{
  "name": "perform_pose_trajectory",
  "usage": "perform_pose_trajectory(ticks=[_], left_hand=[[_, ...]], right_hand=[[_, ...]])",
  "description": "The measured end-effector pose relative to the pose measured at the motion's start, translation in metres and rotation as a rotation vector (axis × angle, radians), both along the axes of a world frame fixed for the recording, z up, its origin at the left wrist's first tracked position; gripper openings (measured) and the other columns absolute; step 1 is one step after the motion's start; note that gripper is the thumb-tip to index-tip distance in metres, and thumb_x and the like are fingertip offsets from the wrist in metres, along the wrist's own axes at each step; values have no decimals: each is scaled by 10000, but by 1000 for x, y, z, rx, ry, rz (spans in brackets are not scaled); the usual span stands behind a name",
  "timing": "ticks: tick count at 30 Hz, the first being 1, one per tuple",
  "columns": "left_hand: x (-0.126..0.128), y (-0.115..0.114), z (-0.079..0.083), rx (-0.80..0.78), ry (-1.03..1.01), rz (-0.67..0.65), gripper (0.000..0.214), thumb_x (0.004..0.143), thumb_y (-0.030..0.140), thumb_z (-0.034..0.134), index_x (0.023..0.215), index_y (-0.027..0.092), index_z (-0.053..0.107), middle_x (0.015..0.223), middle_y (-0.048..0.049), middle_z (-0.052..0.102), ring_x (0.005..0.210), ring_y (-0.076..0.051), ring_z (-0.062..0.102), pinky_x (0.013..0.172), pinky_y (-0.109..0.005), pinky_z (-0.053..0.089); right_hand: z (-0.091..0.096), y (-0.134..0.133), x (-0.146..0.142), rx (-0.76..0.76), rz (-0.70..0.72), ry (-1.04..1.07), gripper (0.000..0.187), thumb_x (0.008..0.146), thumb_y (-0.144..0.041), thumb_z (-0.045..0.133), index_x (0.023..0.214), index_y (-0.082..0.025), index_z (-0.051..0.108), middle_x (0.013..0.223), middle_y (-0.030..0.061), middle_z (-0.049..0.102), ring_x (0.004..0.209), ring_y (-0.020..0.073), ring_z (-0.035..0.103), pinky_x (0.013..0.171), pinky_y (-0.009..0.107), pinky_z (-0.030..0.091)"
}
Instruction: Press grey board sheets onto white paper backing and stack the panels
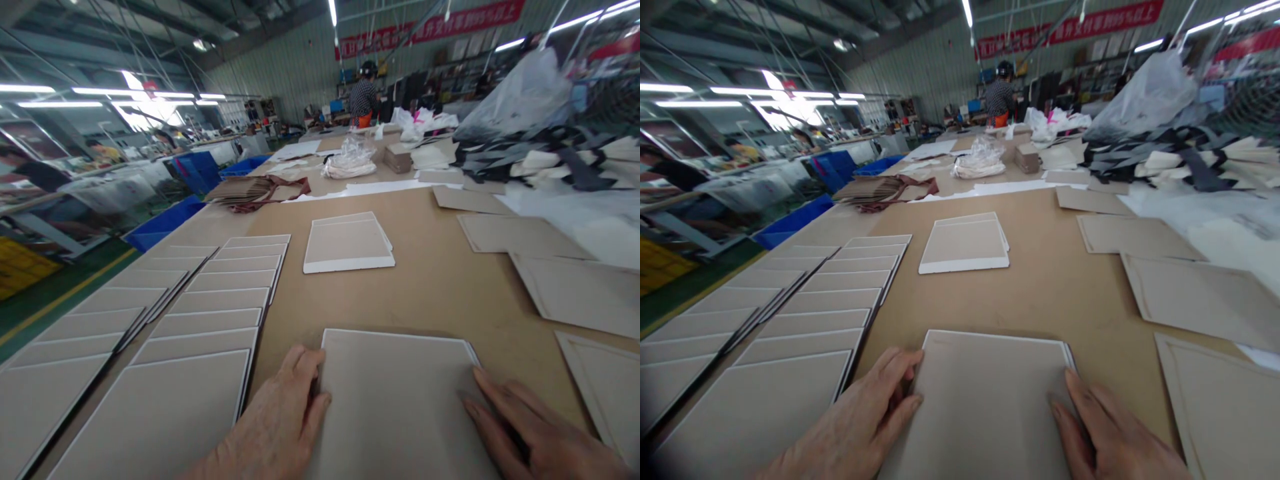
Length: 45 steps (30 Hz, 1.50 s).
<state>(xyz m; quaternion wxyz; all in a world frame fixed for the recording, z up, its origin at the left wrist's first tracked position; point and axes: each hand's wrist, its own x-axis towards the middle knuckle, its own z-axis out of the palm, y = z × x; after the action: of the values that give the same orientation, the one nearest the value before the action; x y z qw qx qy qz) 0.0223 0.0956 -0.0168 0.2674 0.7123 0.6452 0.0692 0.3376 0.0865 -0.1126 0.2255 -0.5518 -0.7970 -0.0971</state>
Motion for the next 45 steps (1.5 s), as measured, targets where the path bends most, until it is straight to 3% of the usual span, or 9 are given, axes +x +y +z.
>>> perform_pose_trajectory(ticks=[10,15,19,21,24,26,31,35,45], left_hand=[[-1,5,-1,66,-65,39,251,809,150,502,1058,187,497,914,-22,562,887,-196,566,808,-337,417],[7,4,11,73,102,81,277,790,141,557,1055,181,484,904,-19,602,855,-198,612,779,-320,450],[23,-3,12,260,345,-273,442,809,65,514,1201,268,533,1183,-37,571,1088,-232,548,923,-362,468],[33,-9,8,317,436,-485,441,870,87,482,1261,284,532,1206,-40,590,1091,-248,548,912,-380,500],[45,-24,3,331,533,-593,436,913,162,484,1346,199,500,1298,-120,579,1135,-307,554,906,-439,527],[49,-36,4,310,533,-576,474,923,265,500,1379,137,485,1401,-181,507,1260,-358,482,994,-486,476],[53,-63,7,195,400,-426,929,852,723,386,1434,-1,383,1511,-298,279,1426,-437,189,1157,-541,248],[56,-71,-8,230,336,-321,974,838,776,295,1464,30,303,1546,-265,145,1439,-416,29,1183,-545,144],[57,-73,-25,299,304,-274,966,829,773,338,1469,49,316,1553,-246,117,1440,-412,25,1186,-564,117]], right_hand=[[13,5,-12,-52,-93,-57,432,973,-396,358,1104,-146,685,1025,104,725,798,258,720,637,346,618],[19,1,-20,-152,-188,-83,398,977,-374,345,1103,-180,668,1047,117,688,806,276,702,630,394,592],[35,-1,-36,-245,-164,-188,377,941,-224,455,1301,-289,549,990,79,601,686,216,661,490,301,498],[44,0,-47,-266,-7,-221,558,885,-90,497,1373,-360,469,975,59,567,738,201,641,529,260,474],[55,3,-55,-287,254,-242,570,876,-58,523,1345,-380,493,958,46,542,844,215,601,645,274,474],[57,4,-50,-316,277,-230,533,902,-81,498,1336,-390,504,970,42,535,851,217,585,673,292,464],[53,15,-15,-437,13,-81,488,914,-71,392,1324,-278,556,1114,107,553,860,236,608,733,357,452],[60,47,-2,-444,-49,15,308,956,-127,388,1120,-118,648,1048,145,633,955,250,612,849,381,448],[65,74,-2,-609,8,294,199,938,-344,609,906,-154,658,822,8,645,788,183,620,796,385,493]])
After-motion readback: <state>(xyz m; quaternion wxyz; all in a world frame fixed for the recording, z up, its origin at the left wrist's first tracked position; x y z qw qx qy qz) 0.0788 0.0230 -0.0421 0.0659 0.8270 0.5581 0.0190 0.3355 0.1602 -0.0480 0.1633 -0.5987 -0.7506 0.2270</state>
